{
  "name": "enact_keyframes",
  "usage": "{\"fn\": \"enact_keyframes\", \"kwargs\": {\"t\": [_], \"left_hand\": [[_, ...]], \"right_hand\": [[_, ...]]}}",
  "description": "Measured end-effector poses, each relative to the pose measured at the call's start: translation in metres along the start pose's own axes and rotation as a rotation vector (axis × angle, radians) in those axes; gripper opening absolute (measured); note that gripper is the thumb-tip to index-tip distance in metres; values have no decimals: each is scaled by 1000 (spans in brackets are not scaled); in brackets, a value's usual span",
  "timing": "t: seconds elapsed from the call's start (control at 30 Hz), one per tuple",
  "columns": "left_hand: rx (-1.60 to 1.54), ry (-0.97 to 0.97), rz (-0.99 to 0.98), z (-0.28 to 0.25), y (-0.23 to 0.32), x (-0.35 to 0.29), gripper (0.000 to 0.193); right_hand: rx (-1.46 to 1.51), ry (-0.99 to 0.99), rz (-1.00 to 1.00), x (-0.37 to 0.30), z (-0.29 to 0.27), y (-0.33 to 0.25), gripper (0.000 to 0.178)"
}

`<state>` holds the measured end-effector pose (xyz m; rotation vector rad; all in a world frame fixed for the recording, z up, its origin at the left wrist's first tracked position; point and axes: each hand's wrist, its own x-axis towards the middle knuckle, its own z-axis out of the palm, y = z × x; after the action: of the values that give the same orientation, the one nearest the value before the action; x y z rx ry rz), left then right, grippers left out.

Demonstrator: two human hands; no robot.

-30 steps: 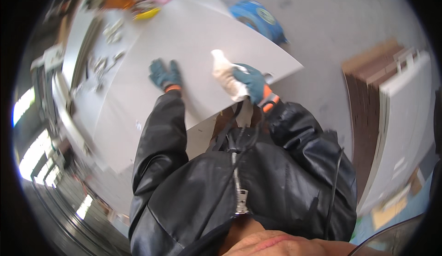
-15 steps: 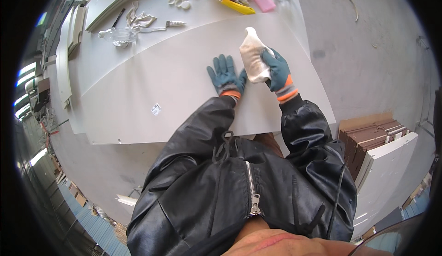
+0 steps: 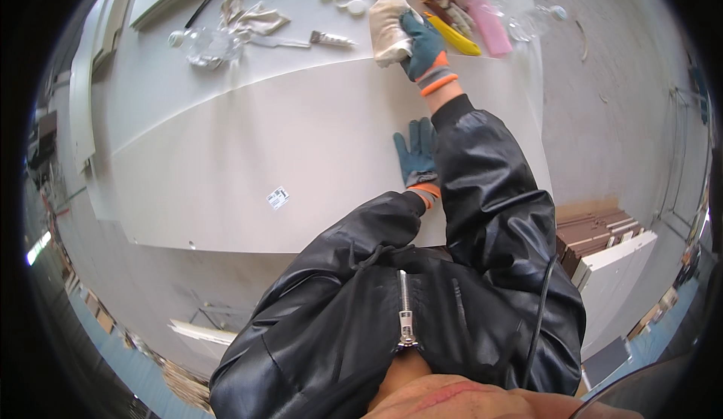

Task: The person wipes a large white panel with a cloth, then pours liquid from a plastic bottle onto the cloth and continues wiping the panel. The person also handles small white caps and a tube, applying a substance to the panel surface.

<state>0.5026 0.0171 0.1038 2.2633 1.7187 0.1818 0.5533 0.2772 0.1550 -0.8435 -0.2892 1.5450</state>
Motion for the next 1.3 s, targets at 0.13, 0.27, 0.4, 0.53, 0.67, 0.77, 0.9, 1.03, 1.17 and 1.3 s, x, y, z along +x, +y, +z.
{"fn": "enact_keyframes", "kwargs": {"t": [0.13,0.27,0.4,0.53,0.67,0.77,0.9,1.03,1.17,1.3], "left_hand": [[-62,-39,7,-7,2,-3,64],[-123,-51,20,-14,5,-9,64],[-150,-60,23,-17,2,-9,64],[-169,-72,65,-21,4,-8,64],[-150,-71,68,-20,1,-4,65],[-133,-73,79,-18,-1,0,65],[-105,-83,60,-11,-8,7,66],[-79,-96,97,-13,-3,12,67],[-118,-71,78,-14,-7,19,65],[-134,-37,52,-12,-8,19,65]], "right_hand": [[-62,2,187,-13,29,32,34],[-81,-28,294,-16,56,72,37],[18,-62,315,-5,99,104,26],[127,-172,320,32,133,132,30],[-576,-160,183,44,153,138,48],[-1309,12,-27,33,127,126,74],[-1122,-118,-206,13,73,82,51],[-1273,70,-518,11,-15,23,33],[-1435,343,-615,7,-67,-32,32],[-1652,540,-646,-1,-81,-63,34]]}}
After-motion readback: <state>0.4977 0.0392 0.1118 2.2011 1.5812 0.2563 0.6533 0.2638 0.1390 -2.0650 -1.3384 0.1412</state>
